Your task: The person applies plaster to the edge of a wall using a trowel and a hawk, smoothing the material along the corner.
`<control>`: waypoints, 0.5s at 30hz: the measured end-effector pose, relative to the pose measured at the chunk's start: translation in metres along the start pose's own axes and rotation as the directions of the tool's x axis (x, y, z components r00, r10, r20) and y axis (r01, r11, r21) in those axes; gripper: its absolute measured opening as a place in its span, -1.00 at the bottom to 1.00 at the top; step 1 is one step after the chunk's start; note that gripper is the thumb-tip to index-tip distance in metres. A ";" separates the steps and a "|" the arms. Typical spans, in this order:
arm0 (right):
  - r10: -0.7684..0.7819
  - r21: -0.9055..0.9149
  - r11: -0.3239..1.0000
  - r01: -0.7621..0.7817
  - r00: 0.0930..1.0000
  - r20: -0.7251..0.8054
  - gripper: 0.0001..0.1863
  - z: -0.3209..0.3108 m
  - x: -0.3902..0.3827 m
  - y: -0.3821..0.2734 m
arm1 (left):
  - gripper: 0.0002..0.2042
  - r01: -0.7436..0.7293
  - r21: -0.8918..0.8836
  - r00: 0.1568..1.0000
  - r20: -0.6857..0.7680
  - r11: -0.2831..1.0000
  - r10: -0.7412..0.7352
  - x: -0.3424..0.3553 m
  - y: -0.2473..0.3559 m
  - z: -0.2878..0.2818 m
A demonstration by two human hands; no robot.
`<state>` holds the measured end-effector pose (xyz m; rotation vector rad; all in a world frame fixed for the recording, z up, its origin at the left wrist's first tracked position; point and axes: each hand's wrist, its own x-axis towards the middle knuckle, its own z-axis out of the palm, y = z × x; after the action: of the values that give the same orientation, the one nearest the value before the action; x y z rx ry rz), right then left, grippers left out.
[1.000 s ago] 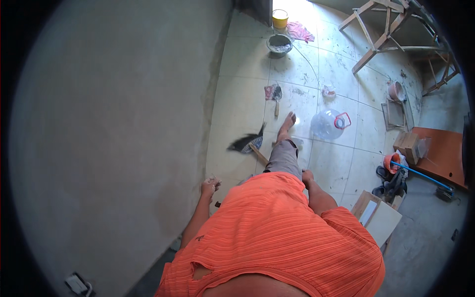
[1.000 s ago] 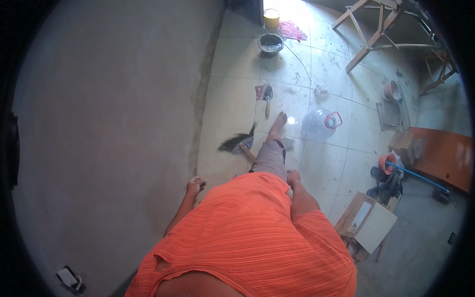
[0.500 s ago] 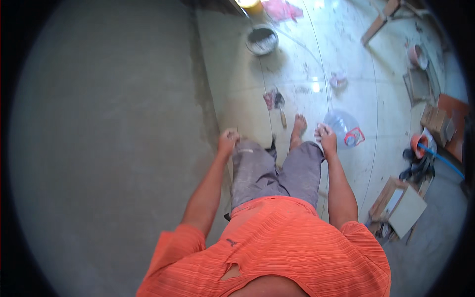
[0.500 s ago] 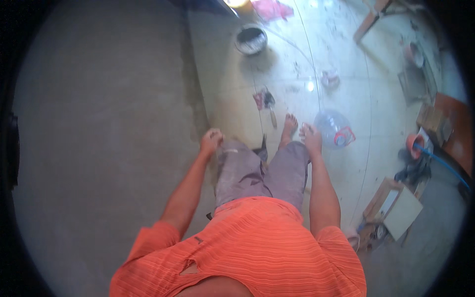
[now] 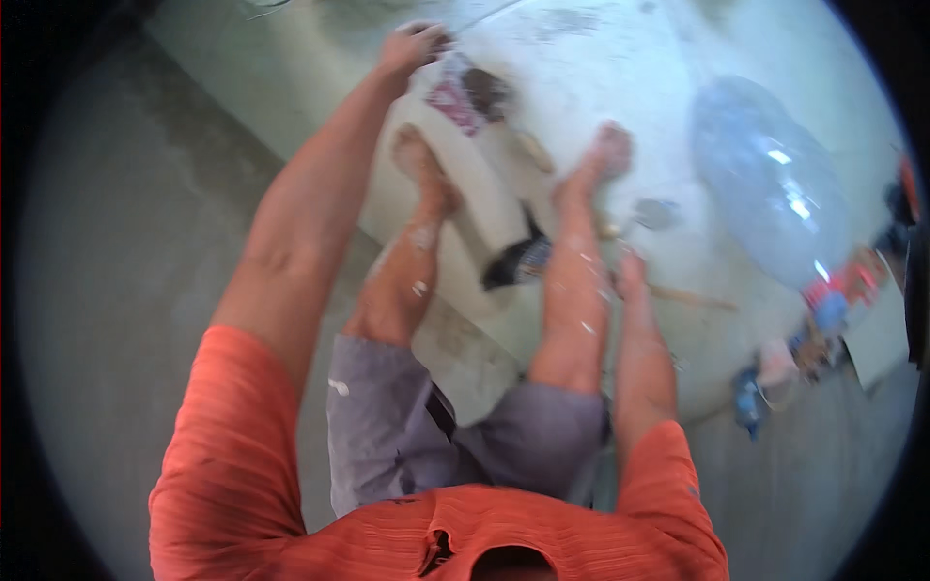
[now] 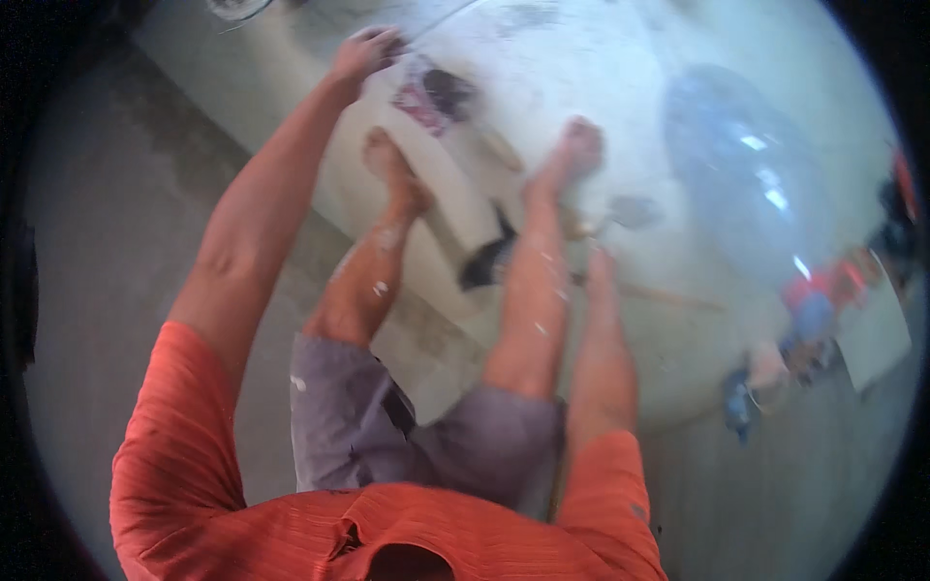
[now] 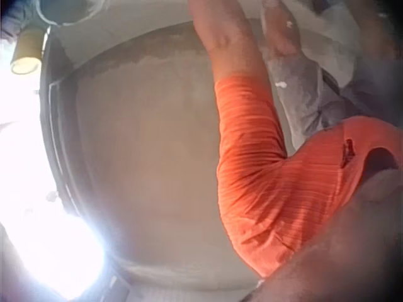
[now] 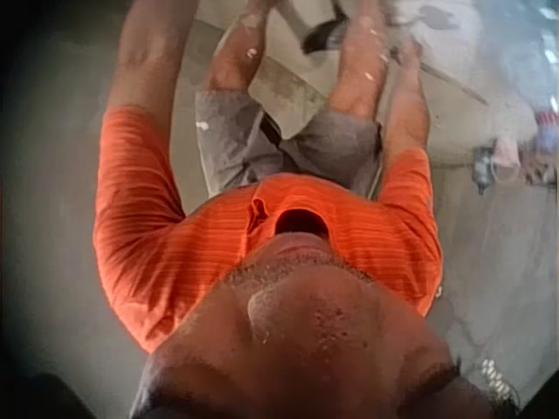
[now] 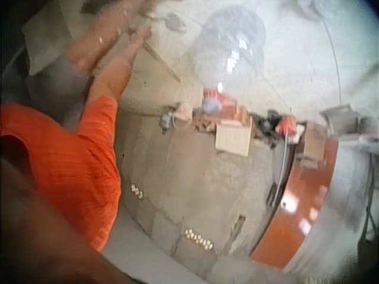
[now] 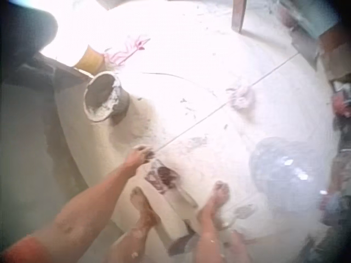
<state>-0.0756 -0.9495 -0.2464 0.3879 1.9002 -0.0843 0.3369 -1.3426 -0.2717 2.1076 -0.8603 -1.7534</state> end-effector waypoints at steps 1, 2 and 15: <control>-0.023 -0.023 0.999 0.024 0.999 0.027 -0.49 0.018 0.018 -0.003 | -0.63 -0.015 0.181 0.998 0.055 0.983 0.005 0.023 0.000 0.002; -0.050 -0.055 0.997 0.053 0.998 0.046 -0.47 0.048 0.028 -0.014 | -0.51 -0.084 -0.147 0.993 0.066 0.986 0.095 0.036 -0.007 -0.003; -0.955 -0.884 0.158 0.440 0.294 -0.024 -0.62 0.170 0.044 -0.106 | 0.08 -0.232 -0.729 0.900 -0.412 0.644 -0.143 0.036 0.058 -0.219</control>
<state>0.0320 -1.0809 -0.3616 -1.4435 2.3516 0.2057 0.5341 -1.4459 -0.2175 1.7127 0.0126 -1.1861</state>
